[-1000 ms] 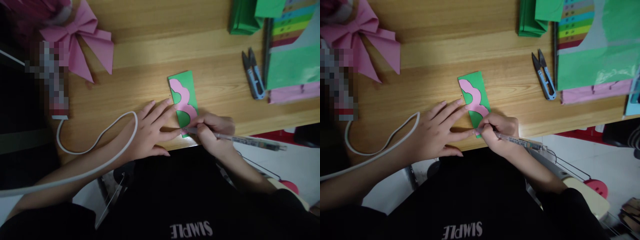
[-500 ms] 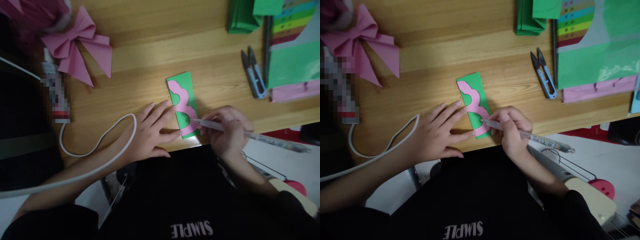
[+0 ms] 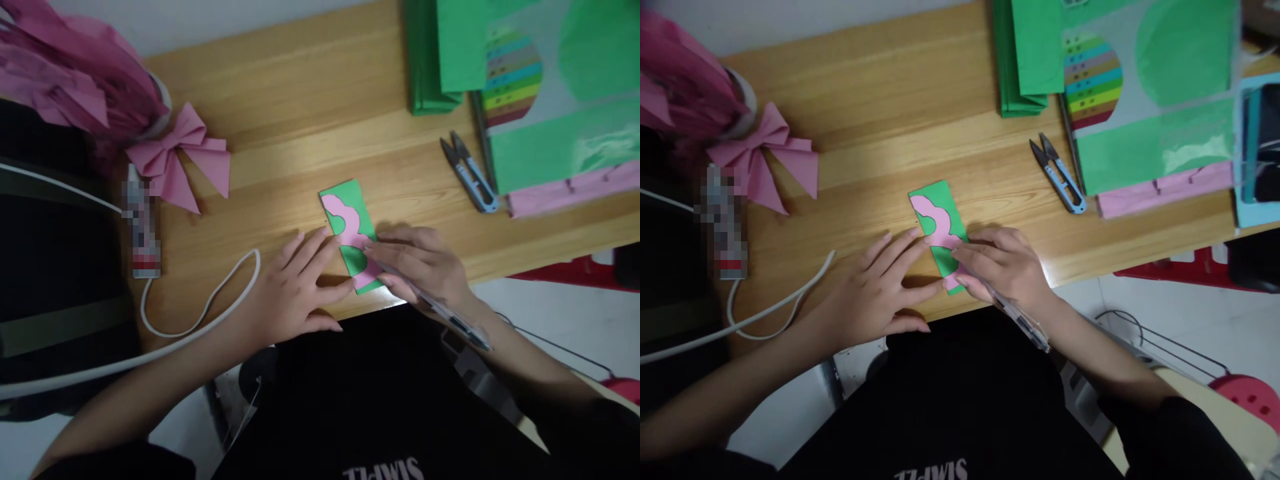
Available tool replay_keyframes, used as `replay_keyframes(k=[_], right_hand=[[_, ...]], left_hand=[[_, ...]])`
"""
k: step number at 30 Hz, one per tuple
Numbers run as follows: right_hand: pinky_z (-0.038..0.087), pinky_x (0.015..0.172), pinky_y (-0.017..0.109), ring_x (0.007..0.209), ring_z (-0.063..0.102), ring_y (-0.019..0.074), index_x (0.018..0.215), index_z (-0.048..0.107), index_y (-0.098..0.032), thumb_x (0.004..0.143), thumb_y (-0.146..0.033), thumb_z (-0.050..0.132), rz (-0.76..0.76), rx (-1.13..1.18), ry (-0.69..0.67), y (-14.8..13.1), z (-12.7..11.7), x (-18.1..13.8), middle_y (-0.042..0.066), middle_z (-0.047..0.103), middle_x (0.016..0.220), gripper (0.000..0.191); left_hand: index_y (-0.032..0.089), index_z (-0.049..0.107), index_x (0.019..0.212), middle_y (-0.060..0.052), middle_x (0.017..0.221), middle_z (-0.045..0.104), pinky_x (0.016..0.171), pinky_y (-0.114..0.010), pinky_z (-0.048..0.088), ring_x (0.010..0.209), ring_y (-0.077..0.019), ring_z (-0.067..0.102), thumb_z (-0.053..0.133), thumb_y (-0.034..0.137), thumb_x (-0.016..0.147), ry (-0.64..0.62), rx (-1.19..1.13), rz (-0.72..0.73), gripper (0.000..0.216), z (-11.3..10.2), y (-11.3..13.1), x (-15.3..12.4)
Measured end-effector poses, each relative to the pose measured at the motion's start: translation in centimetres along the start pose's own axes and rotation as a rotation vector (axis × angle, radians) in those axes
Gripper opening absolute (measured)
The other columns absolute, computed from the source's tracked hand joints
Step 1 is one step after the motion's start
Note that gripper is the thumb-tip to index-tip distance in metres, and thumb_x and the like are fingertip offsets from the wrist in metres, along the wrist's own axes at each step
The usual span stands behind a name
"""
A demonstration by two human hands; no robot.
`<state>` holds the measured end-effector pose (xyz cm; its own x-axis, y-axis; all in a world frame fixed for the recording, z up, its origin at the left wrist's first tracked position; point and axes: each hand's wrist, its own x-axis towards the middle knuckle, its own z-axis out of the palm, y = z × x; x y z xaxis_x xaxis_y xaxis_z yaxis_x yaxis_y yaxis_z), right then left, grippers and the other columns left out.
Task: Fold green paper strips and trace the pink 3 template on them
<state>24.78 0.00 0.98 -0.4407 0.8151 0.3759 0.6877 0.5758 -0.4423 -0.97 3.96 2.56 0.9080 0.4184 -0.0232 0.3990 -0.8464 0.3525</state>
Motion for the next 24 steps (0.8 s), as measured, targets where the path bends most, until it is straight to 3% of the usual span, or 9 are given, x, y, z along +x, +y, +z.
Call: replay_keyframes(k=[4, 10, 17, 24], right_hand=[[0.058, 0.075, 0.038, 0.087, 0.071, 0.0219, 0.116, 0.068, -0.021, 0.096, -0.031, 0.056, 0.051, 0.003, 0.039, -0.1, 0.1, 0.5, 0.006, 0.076, 0.092, 0.026], [0.057, 0.078, 0.036, 0.086, 0.070, 0.0201, 0.104, 0.074, -0.023, 0.096, -0.033, 0.054, 0.203, 0.131, 0.118, -0.5, 0.3, 0.7, 0.006, 0.073, 0.090, 0.024], [0.055, 0.070, 0.029, 0.073, 0.068, 0.0151, 0.087, 0.074, -0.024, 0.098, -0.038, 0.052, 0.440, 0.323, 0.141, -0.4, 0.4, 1.9, 0.001, 0.073, 0.077, 0.028], [0.050, 0.063, 0.024, 0.068, 0.066, 0.0128, 0.080, 0.070, -0.019, 0.097, -0.038, 0.052, 0.569, 0.418, 0.067, -0.1, 0.0, 3.2, 0.001, 0.072, 0.074, 0.031]], left_hand=[[0.025, 0.067, 0.124, -0.018, 0.152, 0.047, 0.116, -0.053, 0.032, 0.144, -0.0371, 0.040, 0.067, 0.070, 0.078, 0.063, 0.056, 0.066, 0.064, 0.1, 0.5, 0.6], [0.020, 0.067, 0.100, -0.020, 0.145, 0.054, 0.113, -0.050, 0.033, 0.139, -0.0362, 0.045, 0.058, 0.070, 0.085, 0.064, 0.060, 0.132, 0.053, 0.5, 0.8, 1.7], [0.020, 0.067, 0.100, -0.014, 0.140, 0.058, 0.097, -0.042, 0.040, 0.133, -0.0349, 0.048, 0.055, 0.067, 0.089, 0.059, 0.069, 0.157, 0.049, 0.5, 0.7, 2.3], [0.021, 0.066, 0.104, -0.012, 0.143, 0.056, 0.097, -0.042, 0.038, 0.132, -0.0358, 0.048, 0.051, 0.071, 0.089, 0.088, 0.130, 0.147, 0.054, 1.0, 0.9, 2.3]])
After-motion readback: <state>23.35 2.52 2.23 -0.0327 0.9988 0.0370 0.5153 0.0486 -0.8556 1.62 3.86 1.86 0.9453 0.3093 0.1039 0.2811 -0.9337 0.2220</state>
